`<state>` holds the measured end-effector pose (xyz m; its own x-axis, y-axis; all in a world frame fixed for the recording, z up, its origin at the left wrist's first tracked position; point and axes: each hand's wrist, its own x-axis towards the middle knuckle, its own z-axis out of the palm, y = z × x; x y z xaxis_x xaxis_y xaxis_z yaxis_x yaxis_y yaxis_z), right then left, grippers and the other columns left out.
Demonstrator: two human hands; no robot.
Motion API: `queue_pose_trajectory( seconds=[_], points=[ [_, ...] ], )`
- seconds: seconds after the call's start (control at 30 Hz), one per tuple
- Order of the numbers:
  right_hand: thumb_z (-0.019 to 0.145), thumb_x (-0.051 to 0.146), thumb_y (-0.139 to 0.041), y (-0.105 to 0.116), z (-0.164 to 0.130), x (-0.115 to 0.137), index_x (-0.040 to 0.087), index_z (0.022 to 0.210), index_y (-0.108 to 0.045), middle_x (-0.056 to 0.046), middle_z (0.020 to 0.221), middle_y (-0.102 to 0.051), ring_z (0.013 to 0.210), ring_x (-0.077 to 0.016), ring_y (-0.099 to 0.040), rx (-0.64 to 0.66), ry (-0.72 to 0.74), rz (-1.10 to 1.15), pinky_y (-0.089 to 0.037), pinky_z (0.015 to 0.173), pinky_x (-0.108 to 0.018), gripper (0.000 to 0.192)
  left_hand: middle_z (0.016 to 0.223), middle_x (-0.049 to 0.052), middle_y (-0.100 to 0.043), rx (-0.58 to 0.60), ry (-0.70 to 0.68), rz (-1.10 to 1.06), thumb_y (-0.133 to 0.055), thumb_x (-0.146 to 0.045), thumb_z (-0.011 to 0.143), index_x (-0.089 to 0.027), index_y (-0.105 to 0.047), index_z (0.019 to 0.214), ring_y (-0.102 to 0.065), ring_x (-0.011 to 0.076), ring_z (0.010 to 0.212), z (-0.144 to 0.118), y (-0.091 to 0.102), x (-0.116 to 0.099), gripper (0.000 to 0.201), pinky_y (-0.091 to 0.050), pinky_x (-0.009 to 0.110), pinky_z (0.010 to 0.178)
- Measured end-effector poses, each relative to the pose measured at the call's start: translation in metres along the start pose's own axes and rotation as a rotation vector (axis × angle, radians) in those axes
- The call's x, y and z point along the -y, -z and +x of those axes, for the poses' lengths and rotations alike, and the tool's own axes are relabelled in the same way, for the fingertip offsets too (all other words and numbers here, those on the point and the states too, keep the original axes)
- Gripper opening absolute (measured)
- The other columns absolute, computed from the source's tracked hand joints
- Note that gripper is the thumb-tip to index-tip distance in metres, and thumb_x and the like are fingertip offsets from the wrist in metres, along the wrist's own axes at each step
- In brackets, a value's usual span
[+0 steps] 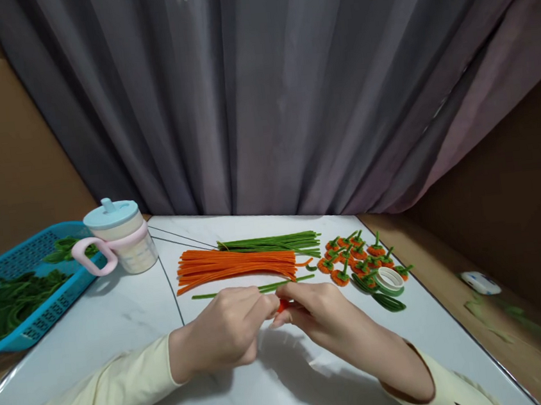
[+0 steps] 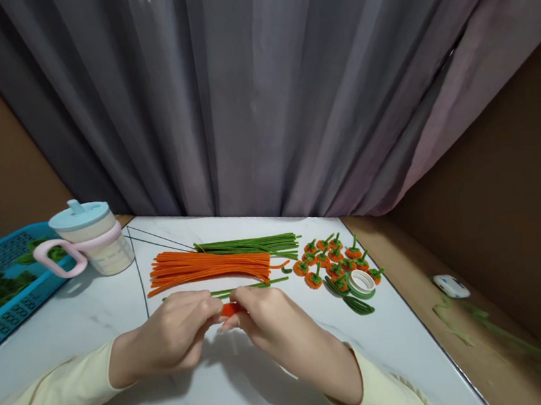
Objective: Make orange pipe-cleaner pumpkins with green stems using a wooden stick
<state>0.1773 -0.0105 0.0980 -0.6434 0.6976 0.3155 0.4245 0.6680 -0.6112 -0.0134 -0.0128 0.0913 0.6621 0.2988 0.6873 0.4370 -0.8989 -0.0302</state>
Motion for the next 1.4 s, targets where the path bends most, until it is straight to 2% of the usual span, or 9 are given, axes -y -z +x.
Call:
queue_pose_trajectory(
  seconds=[0.17, 0.37, 0.5, 0.63, 0.73, 0.9, 1.17, 1.4],
  points=[
    [0.085, 0.004, -0.051, -0.001, 0.0, 0.001, 0.017, 0.074, -0.05, 0.0, 0.067, -0.063, 0.055, -0.0105, -0.058, -0.015, 0.033, -0.053, -0.04, 0.052, -0.017, 0.018, 0.06, 0.0, -0.048, 0.008, -0.026, 0.02, -0.032, 0.002, 0.066, -0.019, -0.04, 0.084, -0.039, 0.0148, 0.048, -0.001, 0.001, -0.003, 0.029, -0.029, 0.027, 0.044],
    [0.087, 0.008, -0.049, -0.006, -0.002, 0.002, 0.017, 0.078, -0.052, -0.003, 0.072, -0.062, 0.061, -0.0128, -0.057, -0.028, 0.092, -0.198, -0.04, 0.057, -0.02, 0.013, 0.06, -0.001, -0.047, 0.023, 0.124, -0.108, -0.033, 0.002, 0.073, -0.02, -0.036, 0.081, -0.041, 0.0133, 0.047, -0.003, 0.002, -0.005, 0.023, -0.031, 0.025, 0.044],
    [0.089, 0.008, -0.047, -0.005, -0.002, 0.0, 0.017, 0.081, -0.052, -0.003, 0.074, -0.061, 0.062, -0.0126, -0.055, -0.017, 0.097, -0.185, -0.039, 0.057, -0.02, 0.013, 0.064, -0.002, -0.05, 0.134, 0.222, -0.239, -0.034, -0.004, 0.08, -0.02, -0.034, 0.085, -0.044, 0.0113, 0.047, 0.0, 0.01, -0.006, 0.017, -0.033, 0.022, 0.045],
    [0.09, 0.011, -0.044, -0.003, -0.002, -0.002, 0.018, 0.079, -0.05, -0.001, 0.068, -0.056, 0.055, -0.011, -0.048, -0.067, 0.107, -0.179, -0.035, 0.053, -0.02, 0.015, 0.067, -0.001, -0.053, 0.29, 0.304, -0.304, -0.035, -0.013, 0.086, -0.019, -0.035, 0.09, -0.049, 0.0131, 0.051, 0.006, 0.021, -0.005, 0.007, -0.038, 0.024, 0.049],
    [0.09, 0.012, -0.043, 0.0, -0.002, -0.002, 0.018, 0.076, -0.05, -0.001, 0.066, -0.056, 0.053, -0.0108, -0.047, -0.099, 0.147, -0.166, -0.034, 0.052, -0.02, 0.016, 0.071, 0.002, -0.057, 0.354, 0.316, -0.375, -0.033, -0.011, 0.085, -0.019, -0.036, 0.091, -0.054, 0.0141, 0.056, 0.008, 0.025, -0.001, 0.01, -0.041, 0.024, 0.05],
    [0.091, 0.014, -0.042, 0.002, -0.002, 0.001, 0.016, 0.076, -0.054, -0.002, 0.065, -0.056, 0.054, -0.0109, -0.046, -0.088, 0.13, -0.156, -0.034, 0.053, -0.02, 0.019, 0.078, 0.003, -0.059, 0.35, 0.312, -0.469, -0.032, -0.006, 0.085, -0.02, -0.037, 0.091, -0.058, 0.0141, 0.064, 0.006, 0.026, 0.004, 0.016, -0.044, 0.024, 0.055],
    [0.085, 0.009, -0.039, 0.004, -0.004, 0.002, 0.017, 0.071, -0.055, 0.0, 0.061, -0.047, 0.049, -0.0103, -0.036, -0.087, 0.172, -0.185, -0.028, 0.048, -0.021, 0.022, 0.081, 0.003, -0.058, 0.437, 0.306, -0.458, -0.029, -0.009, 0.088, -0.02, -0.038, 0.093, -0.057, 0.015, 0.068, 0.009, 0.032, 0.001, 0.015, -0.045, 0.026, 0.06],
    [0.087, 0.01, -0.039, 0.002, -0.004, 0.001, 0.017, 0.077, -0.055, -0.003, 0.066, -0.057, 0.054, -0.0118, -0.046, -0.061, 0.149, -0.199, -0.035, 0.053, -0.021, 0.02, 0.082, 0.003, -0.058, 0.397, 0.346, -0.547, -0.029, -0.008, 0.088, -0.02, -0.037, 0.092, -0.058, 0.0139, 0.071, 0.006, 0.028, 0.003, 0.015, -0.046, 0.024, 0.06]
  ],
)
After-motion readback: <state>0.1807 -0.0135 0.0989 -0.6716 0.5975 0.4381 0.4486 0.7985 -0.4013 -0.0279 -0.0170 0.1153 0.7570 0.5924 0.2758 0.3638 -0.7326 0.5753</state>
